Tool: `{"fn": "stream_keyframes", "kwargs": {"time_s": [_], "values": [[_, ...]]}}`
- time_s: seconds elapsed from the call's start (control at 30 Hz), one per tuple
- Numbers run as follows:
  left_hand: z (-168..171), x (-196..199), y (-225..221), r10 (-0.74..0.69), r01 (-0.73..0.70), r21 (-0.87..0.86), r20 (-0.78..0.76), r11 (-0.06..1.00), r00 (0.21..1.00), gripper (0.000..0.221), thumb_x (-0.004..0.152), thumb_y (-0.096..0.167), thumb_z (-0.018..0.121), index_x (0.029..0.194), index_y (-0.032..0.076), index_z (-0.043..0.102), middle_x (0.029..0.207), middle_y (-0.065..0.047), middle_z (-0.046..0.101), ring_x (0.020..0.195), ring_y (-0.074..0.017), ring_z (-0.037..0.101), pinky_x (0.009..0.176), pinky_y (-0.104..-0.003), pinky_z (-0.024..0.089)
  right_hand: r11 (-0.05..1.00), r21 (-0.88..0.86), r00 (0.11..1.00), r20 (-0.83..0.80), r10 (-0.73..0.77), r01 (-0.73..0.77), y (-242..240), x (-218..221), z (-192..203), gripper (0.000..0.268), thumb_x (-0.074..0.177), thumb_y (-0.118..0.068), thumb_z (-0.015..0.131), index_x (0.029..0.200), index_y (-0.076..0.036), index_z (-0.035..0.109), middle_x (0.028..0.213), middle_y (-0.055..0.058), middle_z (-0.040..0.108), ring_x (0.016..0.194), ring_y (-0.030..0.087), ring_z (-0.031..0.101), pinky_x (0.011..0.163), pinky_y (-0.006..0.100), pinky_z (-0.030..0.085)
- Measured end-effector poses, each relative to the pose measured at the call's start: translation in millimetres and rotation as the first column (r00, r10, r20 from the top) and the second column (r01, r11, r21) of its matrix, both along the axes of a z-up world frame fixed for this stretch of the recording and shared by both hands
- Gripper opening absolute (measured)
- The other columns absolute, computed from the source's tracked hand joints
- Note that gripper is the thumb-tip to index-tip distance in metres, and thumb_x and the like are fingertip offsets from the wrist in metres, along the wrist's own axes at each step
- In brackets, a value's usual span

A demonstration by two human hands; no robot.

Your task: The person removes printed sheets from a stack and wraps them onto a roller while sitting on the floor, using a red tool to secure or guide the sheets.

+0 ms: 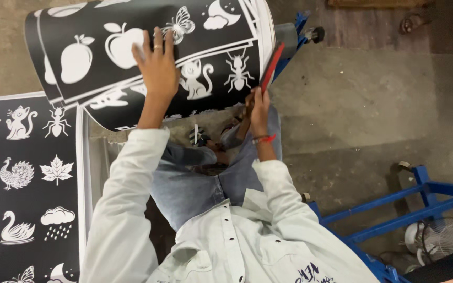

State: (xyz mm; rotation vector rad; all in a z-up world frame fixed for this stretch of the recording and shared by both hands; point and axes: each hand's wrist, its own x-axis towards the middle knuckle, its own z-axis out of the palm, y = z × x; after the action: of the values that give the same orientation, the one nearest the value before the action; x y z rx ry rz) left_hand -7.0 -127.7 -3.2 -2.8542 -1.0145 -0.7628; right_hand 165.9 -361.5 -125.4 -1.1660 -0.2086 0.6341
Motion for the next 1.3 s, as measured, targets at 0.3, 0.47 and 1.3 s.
{"fn": "stream_keyframes", "kwargs": {"time_s": [0.3, 0.47, 1.3], "values": [[-5, 4, -30, -0.076, 0.137, 0.274, -0.225, 0.952, 0.971, 0.1, 0.091, 0.06, 0.073, 0.164, 0.003, 0.037, 0.163, -0.028, 0.036, 0.148, -0.0546, 0.029, 0.111, -0.079, 0.022, 0.989, 0.102, 0.986, -0.113, 0.122, -0.111, 107, -112, -26, 0.032, 0.111, -0.042, 0.043, 0.119, -0.012, 0.048, 0.069, 0.003, 0.049, 0.044, 0.015, 0.046, 0.035, 0.029, 0.039], [0, -19, -49, -0.204, 0.218, 0.037, -0.232, 0.975, 0.951, 0.11, 0.082, 0.07, 0.068, 0.165, 0.005, 0.034, 0.164, -0.028, 0.032, 0.15, -0.0539, 0.024, 0.112, -0.079, 0.02, 0.925, -0.06, 0.924, 0.056, 0.378, -0.374, 138, -171, -102, 0.042, 0.113, -0.016, 0.051, 0.15, 0.0, 0.039, 0.112, 0.022, 0.056, 0.086, 0.029, 0.055, 0.066, 0.036, 0.048], [11, 45, 101, -0.108, 0.104, 0.048, 0.093, 0.993, 0.99, 0.061, 0.091, 0.007, 0.069, 0.151, 0.012, 0.059, 0.151, -0.016, 0.056, 0.138, -0.0404, 0.049, 0.114, -0.058, 0.028, 0.846, -0.172, 0.863, -0.079, 0.498, -0.504, -85, -55, 35, 0.018, 0.101, -0.029, 0.06, 0.1, -0.012, 0.055, 0.066, -0.002, 0.052, 0.042, 0.006, 0.046, 0.035, 0.025, 0.039]]}}
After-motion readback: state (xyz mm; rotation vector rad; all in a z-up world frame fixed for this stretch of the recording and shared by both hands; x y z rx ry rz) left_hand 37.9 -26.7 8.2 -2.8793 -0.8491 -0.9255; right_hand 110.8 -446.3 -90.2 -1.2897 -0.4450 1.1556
